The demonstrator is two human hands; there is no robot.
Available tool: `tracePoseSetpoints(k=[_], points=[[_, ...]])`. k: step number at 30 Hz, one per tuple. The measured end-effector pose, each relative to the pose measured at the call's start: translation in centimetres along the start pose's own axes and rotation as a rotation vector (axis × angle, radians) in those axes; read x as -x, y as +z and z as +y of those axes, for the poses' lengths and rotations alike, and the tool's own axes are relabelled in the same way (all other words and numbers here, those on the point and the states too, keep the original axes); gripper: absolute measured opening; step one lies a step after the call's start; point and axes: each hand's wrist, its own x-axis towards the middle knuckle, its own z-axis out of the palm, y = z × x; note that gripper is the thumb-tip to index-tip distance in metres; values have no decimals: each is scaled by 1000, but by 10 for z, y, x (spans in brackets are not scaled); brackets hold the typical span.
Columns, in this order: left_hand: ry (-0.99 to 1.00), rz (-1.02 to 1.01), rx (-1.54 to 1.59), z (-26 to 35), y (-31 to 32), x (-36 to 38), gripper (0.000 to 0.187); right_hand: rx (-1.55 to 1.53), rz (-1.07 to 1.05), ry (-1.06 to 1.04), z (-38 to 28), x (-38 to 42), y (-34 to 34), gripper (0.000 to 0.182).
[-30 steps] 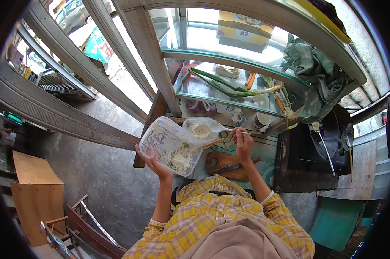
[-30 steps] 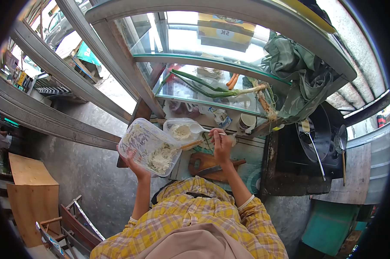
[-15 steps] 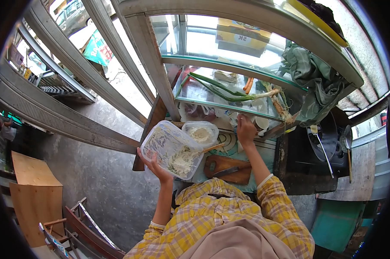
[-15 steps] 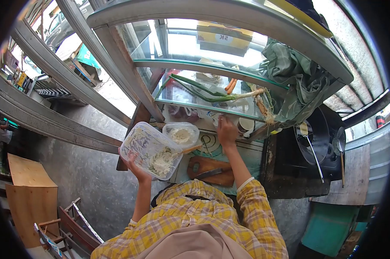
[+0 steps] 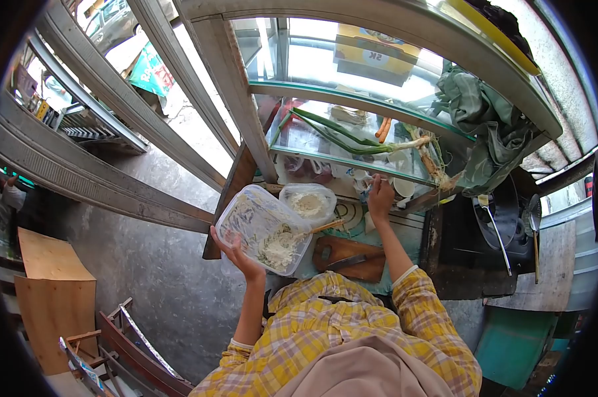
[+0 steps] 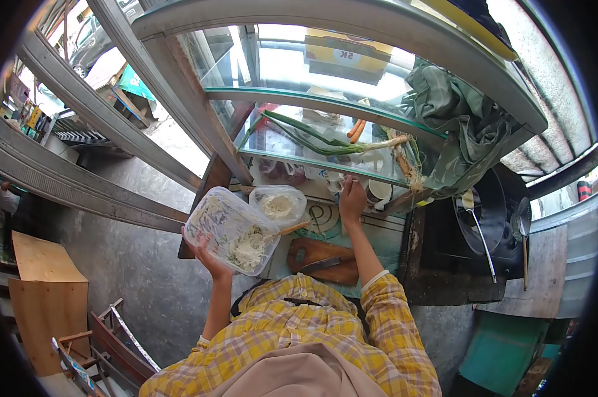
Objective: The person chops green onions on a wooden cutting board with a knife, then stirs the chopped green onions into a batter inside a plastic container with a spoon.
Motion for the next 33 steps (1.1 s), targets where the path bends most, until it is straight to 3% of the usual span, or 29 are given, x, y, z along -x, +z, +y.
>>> tracePoseSetpoints(k=[13, 33], points=[[4, 1, 1, -5, 2, 0, 67, -184, 102, 195, -6, 11, 2, 26], [15, 3, -10, -9, 0, 0, 66, -260, 108, 207, 10, 19, 12, 26]])
